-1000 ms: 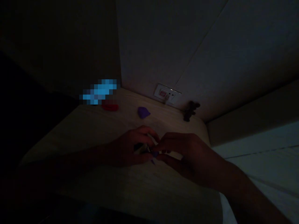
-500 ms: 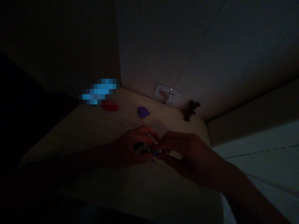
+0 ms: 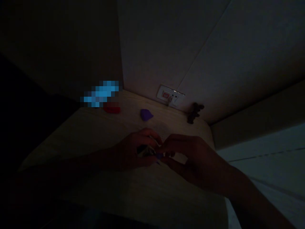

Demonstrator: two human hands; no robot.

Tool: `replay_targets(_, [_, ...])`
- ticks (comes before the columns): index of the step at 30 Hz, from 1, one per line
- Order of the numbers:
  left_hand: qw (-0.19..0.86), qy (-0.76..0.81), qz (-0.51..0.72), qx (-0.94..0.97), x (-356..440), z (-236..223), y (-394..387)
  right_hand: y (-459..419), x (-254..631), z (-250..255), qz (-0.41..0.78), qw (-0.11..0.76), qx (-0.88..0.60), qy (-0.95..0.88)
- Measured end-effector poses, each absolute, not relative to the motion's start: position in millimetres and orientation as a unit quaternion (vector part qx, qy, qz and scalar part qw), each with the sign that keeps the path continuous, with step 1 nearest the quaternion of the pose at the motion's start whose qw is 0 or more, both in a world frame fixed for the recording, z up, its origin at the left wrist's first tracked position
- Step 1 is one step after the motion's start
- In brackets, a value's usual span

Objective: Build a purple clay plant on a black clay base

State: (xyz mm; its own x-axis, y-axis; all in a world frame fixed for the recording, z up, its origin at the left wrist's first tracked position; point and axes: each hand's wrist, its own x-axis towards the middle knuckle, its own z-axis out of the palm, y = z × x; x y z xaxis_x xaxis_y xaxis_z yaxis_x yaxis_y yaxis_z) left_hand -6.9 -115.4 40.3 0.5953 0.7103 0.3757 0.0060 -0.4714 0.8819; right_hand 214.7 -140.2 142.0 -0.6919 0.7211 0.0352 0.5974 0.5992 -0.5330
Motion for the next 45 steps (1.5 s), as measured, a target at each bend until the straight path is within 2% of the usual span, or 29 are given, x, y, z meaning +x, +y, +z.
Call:
replay_targets(9, [0.437, 0.24, 0.427, 0.755, -3.7, 33.7, -114.4, -144.2, 215.3, 142.7, 0.263, 0.122, -0.444, -0.848])
replay_targets(23, [0.433, 0.248, 0.421, 0.758, -4.6, 32.2, -114.8, -144.3, 210.3, 142.3, 0.248, 0.126, -0.43, -0.859])
replay_targets(38, [0.487, 0.259, 0.426, 0.717, -3.3, 35.3, -116.5, -145.4, 210.7, 137.8, 0.28, 0.156, -0.466, -0.825])
replay_targets(45, [0.531, 0.253, 0.402, 0.702, -5.0, 36.6, -113.8, -141.5, 219.3, 142.0, 0.268, 0.154, -0.402, -0.862])
